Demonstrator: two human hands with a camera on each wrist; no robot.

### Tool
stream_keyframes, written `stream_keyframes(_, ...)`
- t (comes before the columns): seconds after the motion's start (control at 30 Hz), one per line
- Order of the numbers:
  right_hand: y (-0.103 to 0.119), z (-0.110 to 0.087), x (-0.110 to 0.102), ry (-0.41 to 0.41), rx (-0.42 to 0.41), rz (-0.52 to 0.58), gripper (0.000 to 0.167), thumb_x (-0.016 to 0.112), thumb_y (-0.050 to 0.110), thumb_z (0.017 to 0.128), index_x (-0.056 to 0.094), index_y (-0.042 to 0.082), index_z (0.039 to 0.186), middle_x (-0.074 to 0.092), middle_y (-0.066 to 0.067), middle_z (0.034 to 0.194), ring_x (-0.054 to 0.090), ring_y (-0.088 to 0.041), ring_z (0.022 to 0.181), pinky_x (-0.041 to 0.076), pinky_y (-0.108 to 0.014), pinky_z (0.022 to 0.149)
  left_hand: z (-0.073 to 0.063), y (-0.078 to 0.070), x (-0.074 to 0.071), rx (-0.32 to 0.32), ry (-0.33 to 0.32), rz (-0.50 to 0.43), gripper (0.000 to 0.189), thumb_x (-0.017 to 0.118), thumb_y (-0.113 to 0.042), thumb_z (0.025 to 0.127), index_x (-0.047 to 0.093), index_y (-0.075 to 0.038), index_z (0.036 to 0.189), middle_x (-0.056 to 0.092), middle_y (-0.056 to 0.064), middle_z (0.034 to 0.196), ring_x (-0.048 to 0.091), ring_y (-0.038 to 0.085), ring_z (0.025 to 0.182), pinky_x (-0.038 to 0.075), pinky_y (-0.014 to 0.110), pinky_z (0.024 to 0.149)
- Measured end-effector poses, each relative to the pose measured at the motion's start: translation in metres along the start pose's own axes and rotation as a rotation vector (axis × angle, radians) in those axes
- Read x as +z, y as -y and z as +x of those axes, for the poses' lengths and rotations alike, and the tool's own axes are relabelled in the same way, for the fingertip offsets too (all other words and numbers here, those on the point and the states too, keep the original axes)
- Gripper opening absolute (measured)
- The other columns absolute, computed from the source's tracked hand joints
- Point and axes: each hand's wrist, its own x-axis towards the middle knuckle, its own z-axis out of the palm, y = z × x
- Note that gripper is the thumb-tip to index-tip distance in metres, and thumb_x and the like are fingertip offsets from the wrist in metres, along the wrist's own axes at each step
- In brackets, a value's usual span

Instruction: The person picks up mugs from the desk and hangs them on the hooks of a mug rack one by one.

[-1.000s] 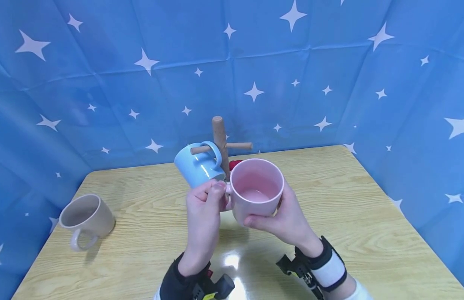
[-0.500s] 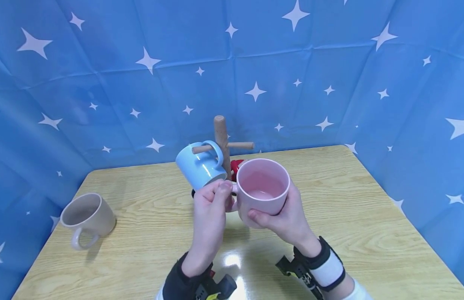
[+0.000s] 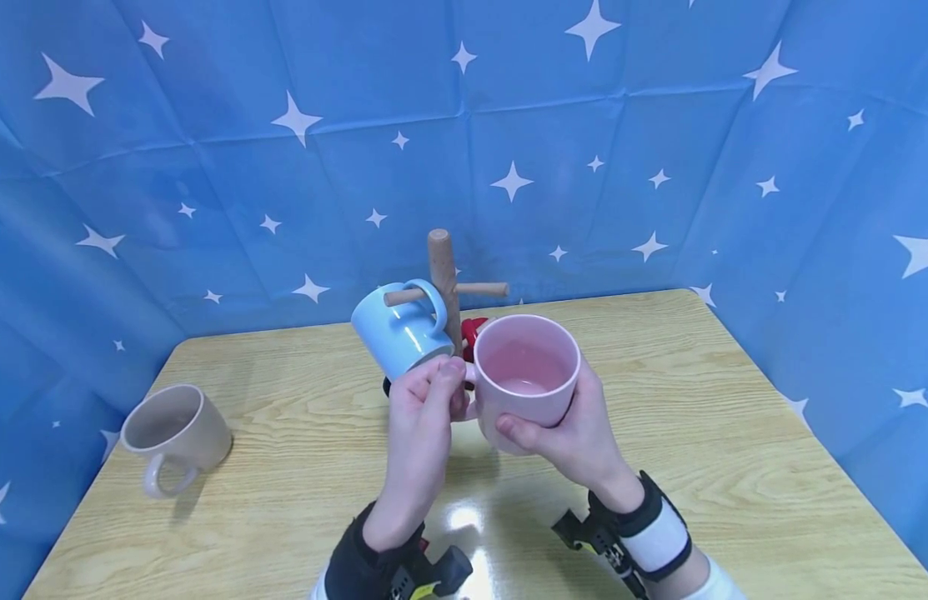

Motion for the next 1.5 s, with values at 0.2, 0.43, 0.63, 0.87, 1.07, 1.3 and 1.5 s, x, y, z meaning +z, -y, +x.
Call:
stream_keyframes(0.2, 0.001, 0.001, 0.000, 0.000, 0.018, -0.012, 0.075, 0.091, 0.014, 0.076, 0.054, -0.004, 0.138, 0.066, 0.016, 0.128, 0.065, -0.007, 0.114, 0.054, -0.025, 0.097, 0.002, 0.000, 0.000, 0.010, 0.013, 0.000, 0.037, 0.052, -0.010, 0.104, 0.057, 0.020, 0.082, 0.044, -0.007, 0.059, 0.045, 0.009, 0.066, 0.041, 0.023, 0.063)
stream_keyframes(0.43, 0.001, 0.002, -0.001, -0.011, 0.012, 0.015, 0.075, 0.092, 0.021, 0.078, 0.055, -0.006, 0.137, 0.068, 0.014, 0.126, 0.066, -0.008, 0.112, 0.054, -0.024, 0.095, 0.004, 0.000, -0.005, 0.071, 0.061, 0.114, 0.033, 0.053, -0.007, 0.105, 0.061, 0.013, 0.080, 0.048, -0.002, 0.062, 0.047, 0.008, 0.063, 0.046, 0.020, 0.063)
stream_keyframes(0.63, 0.002, 0.002, -0.005, -0.059, 0.036, 0.068, 0.075, 0.091, 0.020, 0.077, 0.054, -0.008, 0.136, 0.070, 0.011, 0.123, 0.067, -0.008, 0.109, 0.054, -0.023, 0.092, 0.004, 0.003, -0.006, 0.217, -0.011, 0.272, 0.013, 0.063, -0.006, 0.102, 0.071, 0.004, 0.105, 0.070, 0.021, 0.092, 0.067, 0.013, 0.086, 0.060, 0.025, 0.081)
stream_keyframes(0.87, 0.006, 0.003, -0.011, -0.133, 0.096, 0.108, 0.066, 0.086, 0.020, 0.080, 0.056, 0.002, 0.136, 0.071, 0.009, 0.122, 0.067, -0.010, 0.107, 0.056, -0.023, 0.091, 0.007, 0.005, -0.011, 0.490, -0.116, 0.293, 0.014, 0.063, 0.004, 0.098, 0.068, 0.008, 0.111, 0.072, 0.026, 0.105, 0.066, 0.007, 0.101, 0.058, 0.021, 0.089)
stream_keyframes(1.07, 0.009, 0.005, -0.015, -0.187, 0.168, 0.148, 0.060, 0.078, 0.012, 0.081, 0.055, 0.004, 0.136, 0.071, 0.006, 0.121, 0.067, -0.010, 0.105, 0.058, -0.023, 0.089, 0.020, 0.001, -0.019, 0.663, -0.185, 0.352, 0.017, 0.064, 0.008, 0.094, 0.067, 0.009, 0.111, 0.071, 0.024, 0.106, 0.066, 0.007, 0.103, 0.057, 0.017, 0.091)
stream_keyframes(1.3, 0.008, 0.007, -0.016, -0.188, 0.211, 0.211, 0.056, 0.074, 0.017, 0.086, 0.053, 0.010, 0.138, 0.069, 0.003, 0.123, 0.067, -0.013, 0.107, 0.058, -0.026, 0.091, 0.039, -0.011, -0.032, 0.677, -0.220, 0.447, 0.026, 0.065, 0.002, 0.096, 0.067, 0.007, 0.121, 0.072, 0.024, 0.118, 0.066, 0.030, 0.109, 0.055, 0.018, 0.098)
stream_keyframes(1.5, 0.008, 0.009, -0.018, -0.192, 0.257, 0.244, 0.054, 0.068, 0.017, 0.089, 0.050, 0.013, 0.139, 0.066, 0.003, 0.123, 0.064, -0.014, 0.109, 0.058, -0.027, 0.092, 0.057, -0.018, -0.038, 0.591, -0.214, 0.489, 0.033, 0.067, -0.007, 0.099, 0.066, 0.004, 0.130, 0.071, 0.020, 0.129, 0.067, 0.032, 0.116, 0.055, 0.028, 0.104)
